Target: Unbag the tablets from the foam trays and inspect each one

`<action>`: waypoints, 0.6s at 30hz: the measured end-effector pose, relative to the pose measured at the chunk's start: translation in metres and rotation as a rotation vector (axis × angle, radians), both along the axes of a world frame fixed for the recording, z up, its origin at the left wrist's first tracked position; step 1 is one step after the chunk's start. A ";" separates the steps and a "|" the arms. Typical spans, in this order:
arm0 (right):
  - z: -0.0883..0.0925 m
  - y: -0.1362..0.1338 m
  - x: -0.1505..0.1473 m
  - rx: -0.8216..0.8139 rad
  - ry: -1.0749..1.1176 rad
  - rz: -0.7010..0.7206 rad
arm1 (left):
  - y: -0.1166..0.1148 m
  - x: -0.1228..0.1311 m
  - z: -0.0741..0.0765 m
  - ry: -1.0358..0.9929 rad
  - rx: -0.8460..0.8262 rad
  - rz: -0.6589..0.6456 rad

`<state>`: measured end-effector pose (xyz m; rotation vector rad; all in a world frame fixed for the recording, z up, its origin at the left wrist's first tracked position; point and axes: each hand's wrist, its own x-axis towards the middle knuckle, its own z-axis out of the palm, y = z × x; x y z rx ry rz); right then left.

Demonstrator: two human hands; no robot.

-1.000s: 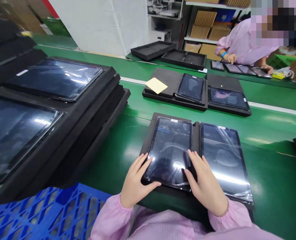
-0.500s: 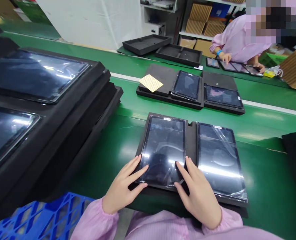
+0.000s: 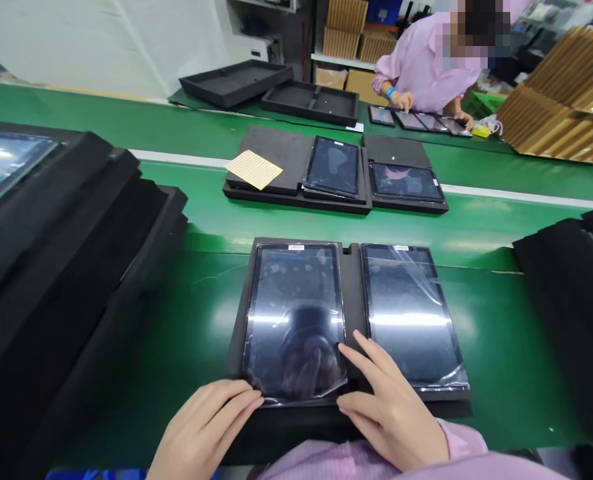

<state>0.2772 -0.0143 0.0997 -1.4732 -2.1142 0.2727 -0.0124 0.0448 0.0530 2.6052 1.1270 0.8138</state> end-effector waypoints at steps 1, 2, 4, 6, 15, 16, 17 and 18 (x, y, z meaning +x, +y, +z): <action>0.002 0.001 0.003 0.014 0.054 0.011 | -0.002 -0.001 -0.004 0.003 -0.007 0.004; 0.004 0.002 0.005 0.032 0.116 0.001 | -0.004 -0.002 -0.009 -0.005 -0.005 0.023; 0.007 0.005 0.010 0.064 0.244 -0.077 | -0.008 -0.002 -0.018 -0.042 -0.004 0.099; 0.009 0.008 0.012 0.059 0.334 -0.158 | -0.013 -0.001 -0.026 -0.098 -0.033 0.206; -0.002 0.023 -0.006 -0.284 0.433 -0.096 | -0.036 0.009 -0.054 -0.363 -0.203 0.550; -0.004 0.023 -0.007 -0.311 0.453 -0.107 | -0.036 0.009 -0.056 -0.383 -0.194 0.544; -0.006 0.024 -0.008 -0.330 0.470 -0.121 | -0.037 0.009 -0.057 -0.390 -0.179 0.533; -0.007 0.024 -0.009 -0.341 0.484 -0.135 | -0.037 0.007 -0.057 -0.377 -0.160 0.517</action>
